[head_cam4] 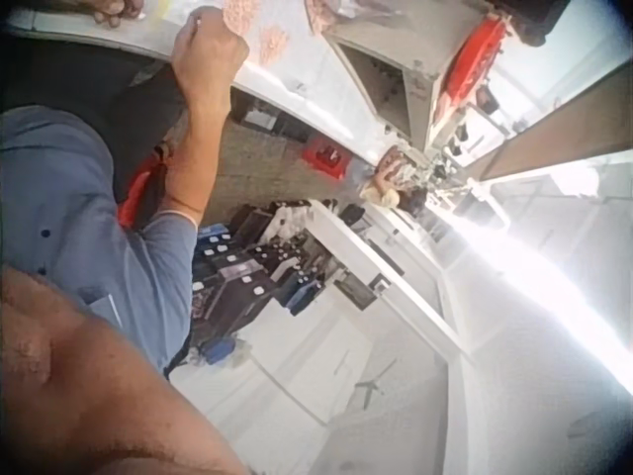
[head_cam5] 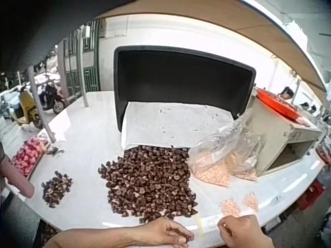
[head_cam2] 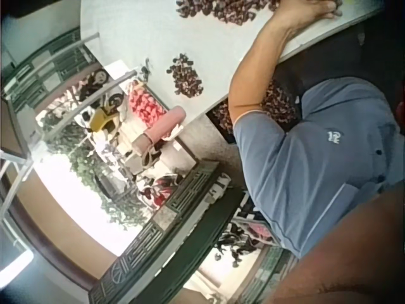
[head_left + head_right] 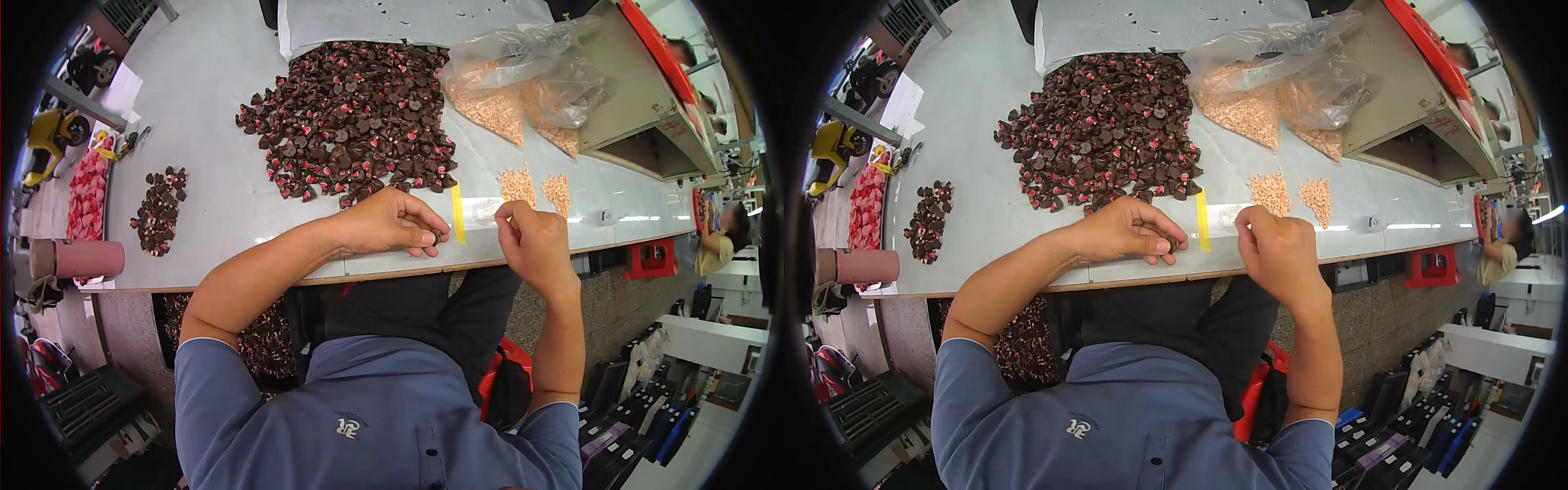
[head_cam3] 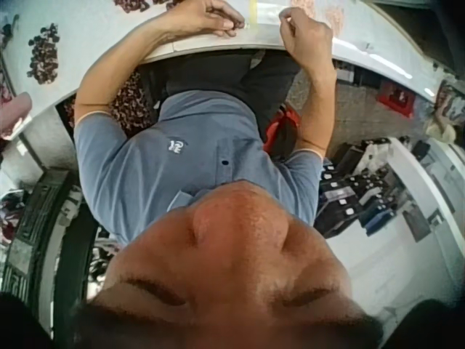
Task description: Sorting small plastic components into groups based on color or type on a workbench in a factory.
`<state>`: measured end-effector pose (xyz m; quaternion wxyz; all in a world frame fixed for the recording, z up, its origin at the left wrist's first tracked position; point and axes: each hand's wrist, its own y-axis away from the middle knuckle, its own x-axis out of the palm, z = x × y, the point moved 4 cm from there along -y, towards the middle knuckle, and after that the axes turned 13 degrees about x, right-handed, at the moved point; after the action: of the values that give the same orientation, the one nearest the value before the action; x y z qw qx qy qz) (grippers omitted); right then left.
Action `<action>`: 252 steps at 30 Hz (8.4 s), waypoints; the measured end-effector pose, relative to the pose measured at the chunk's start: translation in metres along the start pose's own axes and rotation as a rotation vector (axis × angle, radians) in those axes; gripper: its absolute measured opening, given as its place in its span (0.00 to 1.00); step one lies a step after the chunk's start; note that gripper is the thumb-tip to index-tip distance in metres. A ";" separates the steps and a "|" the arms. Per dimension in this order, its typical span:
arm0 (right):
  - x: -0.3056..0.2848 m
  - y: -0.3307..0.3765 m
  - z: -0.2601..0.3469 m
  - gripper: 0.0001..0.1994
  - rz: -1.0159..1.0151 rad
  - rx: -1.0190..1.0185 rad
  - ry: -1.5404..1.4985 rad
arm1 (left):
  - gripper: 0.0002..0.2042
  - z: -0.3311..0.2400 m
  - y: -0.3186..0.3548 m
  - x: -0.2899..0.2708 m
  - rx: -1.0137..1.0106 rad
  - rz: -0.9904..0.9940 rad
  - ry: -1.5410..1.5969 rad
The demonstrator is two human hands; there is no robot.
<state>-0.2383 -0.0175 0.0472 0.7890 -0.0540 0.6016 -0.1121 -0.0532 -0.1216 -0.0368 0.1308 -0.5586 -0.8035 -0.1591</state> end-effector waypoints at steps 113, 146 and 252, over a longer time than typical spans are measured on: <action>0.051 0.028 0.029 0.03 0.238 0.218 -0.796 | 0.11 0.002 0.004 0.011 -0.116 0.095 -0.100; 0.005 -0.009 -0.010 0.04 0.075 0.009 0.144 | 0.14 0.003 0.003 0.004 -0.054 0.054 0.030; 0.071 0.047 -0.087 0.05 -0.511 0.474 -0.741 | 0.08 -0.084 0.136 -0.160 0.162 -0.859 -1.621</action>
<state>-0.2994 0.0152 -0.0531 0.8874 -0.0553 0.2068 -0.4083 0.1315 -0.2480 -0.0070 -0.5038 -0.1420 -0.7964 0.3029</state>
